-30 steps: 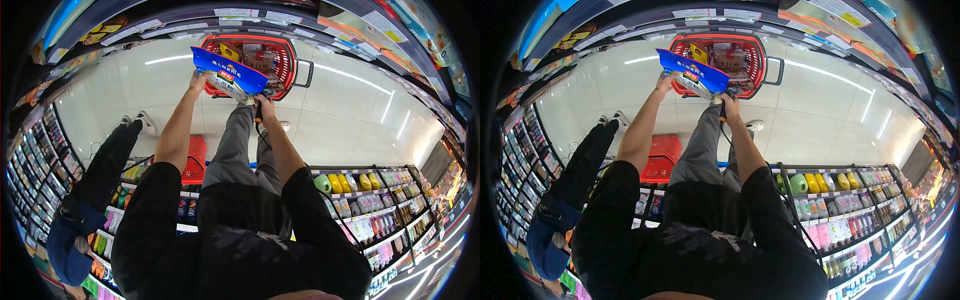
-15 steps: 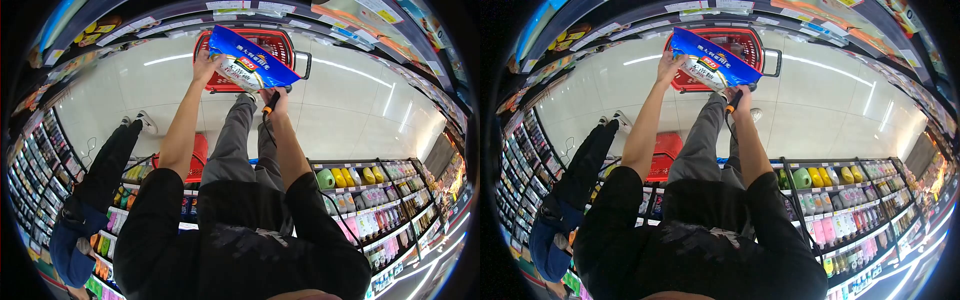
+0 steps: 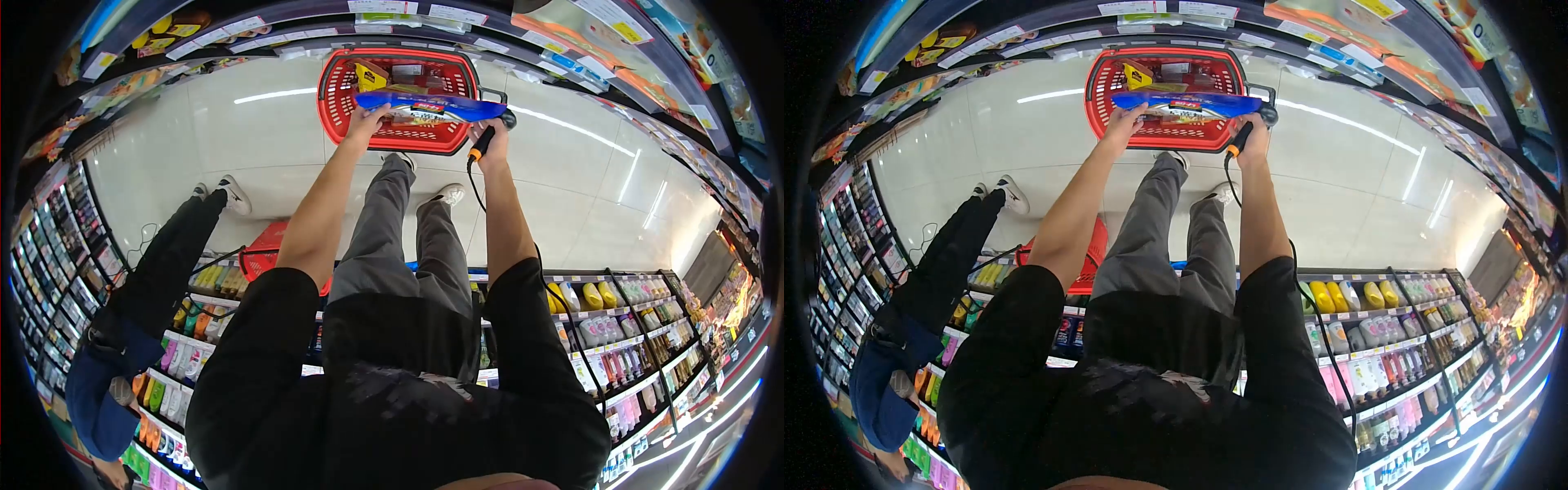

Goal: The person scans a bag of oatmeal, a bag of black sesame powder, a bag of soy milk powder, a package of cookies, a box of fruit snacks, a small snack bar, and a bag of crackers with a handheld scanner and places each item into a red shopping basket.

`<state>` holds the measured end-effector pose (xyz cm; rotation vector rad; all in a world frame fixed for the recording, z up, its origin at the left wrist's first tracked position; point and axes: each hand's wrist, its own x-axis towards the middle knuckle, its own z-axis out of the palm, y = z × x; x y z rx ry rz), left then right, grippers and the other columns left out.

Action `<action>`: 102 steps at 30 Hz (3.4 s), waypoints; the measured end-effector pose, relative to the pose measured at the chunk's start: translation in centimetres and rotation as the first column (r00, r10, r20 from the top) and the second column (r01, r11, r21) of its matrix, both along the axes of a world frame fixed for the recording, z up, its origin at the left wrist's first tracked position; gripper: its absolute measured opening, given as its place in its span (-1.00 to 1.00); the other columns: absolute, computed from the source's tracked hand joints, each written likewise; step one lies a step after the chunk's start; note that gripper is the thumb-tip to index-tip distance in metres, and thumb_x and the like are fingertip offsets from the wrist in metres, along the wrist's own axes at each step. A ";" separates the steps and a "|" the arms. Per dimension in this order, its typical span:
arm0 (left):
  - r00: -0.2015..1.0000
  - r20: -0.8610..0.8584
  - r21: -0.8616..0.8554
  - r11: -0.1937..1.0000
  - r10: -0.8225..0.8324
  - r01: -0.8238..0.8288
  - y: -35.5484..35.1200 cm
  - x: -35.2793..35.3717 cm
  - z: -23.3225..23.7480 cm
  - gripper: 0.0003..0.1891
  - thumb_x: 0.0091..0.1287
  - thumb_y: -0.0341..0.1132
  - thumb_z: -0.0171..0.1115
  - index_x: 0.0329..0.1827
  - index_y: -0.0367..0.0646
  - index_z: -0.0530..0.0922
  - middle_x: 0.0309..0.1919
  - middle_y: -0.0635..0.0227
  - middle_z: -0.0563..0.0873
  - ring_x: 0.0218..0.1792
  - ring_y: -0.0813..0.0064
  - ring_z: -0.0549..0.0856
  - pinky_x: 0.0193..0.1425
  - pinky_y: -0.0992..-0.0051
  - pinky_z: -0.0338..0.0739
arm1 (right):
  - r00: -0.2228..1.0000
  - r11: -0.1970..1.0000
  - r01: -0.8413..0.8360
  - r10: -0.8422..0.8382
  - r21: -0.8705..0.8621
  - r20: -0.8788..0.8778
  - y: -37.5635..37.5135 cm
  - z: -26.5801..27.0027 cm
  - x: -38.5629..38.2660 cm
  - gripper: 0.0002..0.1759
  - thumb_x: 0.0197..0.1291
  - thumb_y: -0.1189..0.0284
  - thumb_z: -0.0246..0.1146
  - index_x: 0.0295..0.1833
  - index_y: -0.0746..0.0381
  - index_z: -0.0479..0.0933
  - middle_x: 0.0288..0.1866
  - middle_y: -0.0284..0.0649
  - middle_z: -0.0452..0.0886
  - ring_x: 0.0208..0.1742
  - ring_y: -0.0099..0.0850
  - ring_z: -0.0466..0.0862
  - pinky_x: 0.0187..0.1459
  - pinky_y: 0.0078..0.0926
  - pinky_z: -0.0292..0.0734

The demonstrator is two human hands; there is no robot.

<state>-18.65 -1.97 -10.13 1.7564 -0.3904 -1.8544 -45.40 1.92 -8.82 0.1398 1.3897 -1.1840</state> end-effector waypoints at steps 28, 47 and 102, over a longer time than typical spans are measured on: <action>0.789 0.219 0.199 0.818 -0.574 0.540 0.8 8.1 -1.8 -0.32 0.09 0.15 0.32 0.18 -0.09 0.43 0.10 0.28 0.54 0.13 0.35 0.52 0.11 0.25 0.45 | 0.924 0.918 -0.371 0.379 0.141 -0.040 -2.2 -2.3 4.3 -0.50 0.02 0.33 0.23 0.09 0.21 0.30 -0.11 -0.10 0.58 -0.07 -0.26 0.64 -0.09 -0.37 0.54; 0.478 0.878 -0.273 0.798 -0.021 0.537 -3.5 2.9 -2.8 -0.47 0.04 -0.21 0.35 0.10 -0.14 0.45 -0.11 0.00 0.63 -0.13 0.03 0.64 -0.02 0.20 0.53 | 0.545 0.708 -0.669 0.675 0.227 -0.497 3.2 -5.4 7.0 -0.62 -0.02 0.34 0.33 -0.14 0.38 0.50 -0.41 -0.27 0.59 -0.43 -0.46 0.57 -0.39 -0.52 0.46; 0.947 0.025 -0.024 0.947 0.320 -0.320 8.7 44.2 15.0 -0.69 0.28 -0.20 0.07 -0.02 -0.18 0.49 -0.28 0.26 0.65 -0.29 0.45 0.64 -0.19 0.44 0.53 | 0.227 0.396 -0.902 0.774 0.172 -0.592 -9.9 22.1 47.0 -0.60 -0.02 0.35 0.27 -0.10 0.35 0.41 -0.63 -0.24 0.47 -0.68 -0.46 0.47 -0.61 -0.46 0.36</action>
